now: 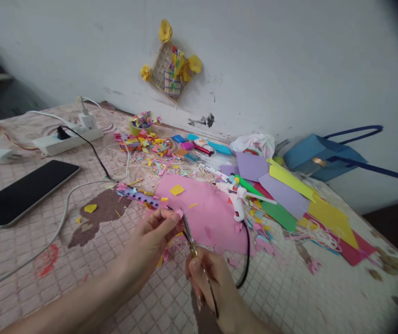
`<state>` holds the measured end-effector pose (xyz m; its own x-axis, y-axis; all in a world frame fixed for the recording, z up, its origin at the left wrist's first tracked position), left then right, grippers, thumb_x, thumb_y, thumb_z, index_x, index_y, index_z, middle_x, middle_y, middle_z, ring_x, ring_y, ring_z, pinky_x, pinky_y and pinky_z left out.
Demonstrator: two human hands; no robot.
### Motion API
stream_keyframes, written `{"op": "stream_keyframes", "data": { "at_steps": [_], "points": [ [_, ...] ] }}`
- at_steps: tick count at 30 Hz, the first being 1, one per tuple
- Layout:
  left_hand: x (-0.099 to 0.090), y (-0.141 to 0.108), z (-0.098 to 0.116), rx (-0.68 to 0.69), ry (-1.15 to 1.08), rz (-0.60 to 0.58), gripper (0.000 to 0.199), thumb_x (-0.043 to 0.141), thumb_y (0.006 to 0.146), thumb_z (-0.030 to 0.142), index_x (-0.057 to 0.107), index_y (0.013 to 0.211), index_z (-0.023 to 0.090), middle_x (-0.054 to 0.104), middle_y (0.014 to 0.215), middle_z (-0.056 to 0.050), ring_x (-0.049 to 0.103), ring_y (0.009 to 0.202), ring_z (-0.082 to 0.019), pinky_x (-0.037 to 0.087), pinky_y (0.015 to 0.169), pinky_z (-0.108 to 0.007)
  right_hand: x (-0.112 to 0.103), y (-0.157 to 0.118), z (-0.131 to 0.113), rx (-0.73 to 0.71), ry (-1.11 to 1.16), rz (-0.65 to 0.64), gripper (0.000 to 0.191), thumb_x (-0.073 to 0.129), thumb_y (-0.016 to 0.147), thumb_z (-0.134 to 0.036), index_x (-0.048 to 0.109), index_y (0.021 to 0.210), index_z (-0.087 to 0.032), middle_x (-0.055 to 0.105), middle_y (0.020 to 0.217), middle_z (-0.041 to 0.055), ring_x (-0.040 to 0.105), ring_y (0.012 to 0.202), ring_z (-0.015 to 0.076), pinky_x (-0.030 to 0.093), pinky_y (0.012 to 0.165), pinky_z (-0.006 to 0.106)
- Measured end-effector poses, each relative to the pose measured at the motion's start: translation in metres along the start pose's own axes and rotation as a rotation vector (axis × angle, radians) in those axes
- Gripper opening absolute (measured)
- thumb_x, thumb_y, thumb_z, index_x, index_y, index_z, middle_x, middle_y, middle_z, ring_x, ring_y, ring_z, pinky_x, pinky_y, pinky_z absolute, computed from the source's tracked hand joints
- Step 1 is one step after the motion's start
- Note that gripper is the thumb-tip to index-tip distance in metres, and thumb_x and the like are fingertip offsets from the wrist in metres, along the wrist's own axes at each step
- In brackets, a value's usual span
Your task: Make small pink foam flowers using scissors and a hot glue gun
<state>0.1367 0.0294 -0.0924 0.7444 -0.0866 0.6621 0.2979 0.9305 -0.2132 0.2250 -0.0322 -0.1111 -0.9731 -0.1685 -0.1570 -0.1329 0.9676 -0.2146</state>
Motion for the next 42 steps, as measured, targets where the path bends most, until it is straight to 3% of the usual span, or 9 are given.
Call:
{"op": "stream_keyframes", "data": {
  "at_steps": [21, 34, 37, 42],
  "points": [
    [-0.001, 0.000, 0.001, 0.029, 0.014, 0.017, 0.013, 0.063, 0.078, 0.018, 0.060, 0.066, 0.017, 0.057, 0.070, 0.003, 0.053, 0.070, -0.009, 0.044, 0.069, -0.017, 0.004, 0.003, 0.000, 0.048, 0.018, 0.018, 0.061, 0.038, 0.065, -0.081, 0.036, 0.060, -0.020, 0.028, 0.042, -0.0098, 0.029, 0.033, 0.0050, 0.026, 0.035, 0.019],
    [-0.001, -0.001, -0.002, 0.045, 0.014, -0.007, 0.014, 0.059, 0.082, 0.018, 0.061, 0.068, 0.019, 0.059, 0.072, 0.003, 0.055, 0.073, -0.008, 0.045, 0.075, -0.017, 0.011, 0.001, 0.001, 0.000, 0.064, 0.016, 0.056, 0.038, 0.074, -0.074, 0.040, 0.064, -0.019, 0.028, 0.042, -0.0100, 0.026, 0.033, 0.0047, 0.025, 0.034, 0.017],
    [0.000, -0.001, -0.002, 0.035, 0.009, -0.031, 0.013, 0.060, 0.082, 0.019, 0.062, 0.069, 0.018, 0.060, 0.078, 0.002, 0.055, 0.079, -0.009, 0.044, 0.079, -0.019, 0.004, 0.001, -0.001, -0.005, 0.082, 0.053, 0.053, 0.039, 0.077, -0.070, 0.041, 0.066, -0.019, 0.030, 0.041, -0.0100, 0.027, 0.034, 0.0052, 0.025, 0.034, 0.017],
    [0.006, -0.004, -0.008, -0.062, 0.125, -0.116, 0.014, 0.061, 0.081, 0.021, 0.061, 0.068, 0.017, 0.060, 0.076, 0.001, 0.056, 0.081, -0.013, 0.041, 0.080, -0.024, -0.027, 0.011, -0.030, -0.056, 0.009, 0.175, 0.043, 0.053, 0.078, -0.056, 0.044, 0.062, -0.017, 0.036, 0.044, -0.0078, 0.035, 0.039, 0.0061, 0.030, 0.036, 0.017]
  ]
}}
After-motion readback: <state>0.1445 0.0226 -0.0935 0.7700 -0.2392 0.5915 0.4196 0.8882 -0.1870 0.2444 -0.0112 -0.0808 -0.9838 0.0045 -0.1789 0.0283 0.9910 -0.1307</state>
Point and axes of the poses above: each hand's wrist, its own y-axis towards the middle knuckle, its own x-axis out of the palm, z = x × y, the point moved 10 cm from there along y, towards the middle knuckle
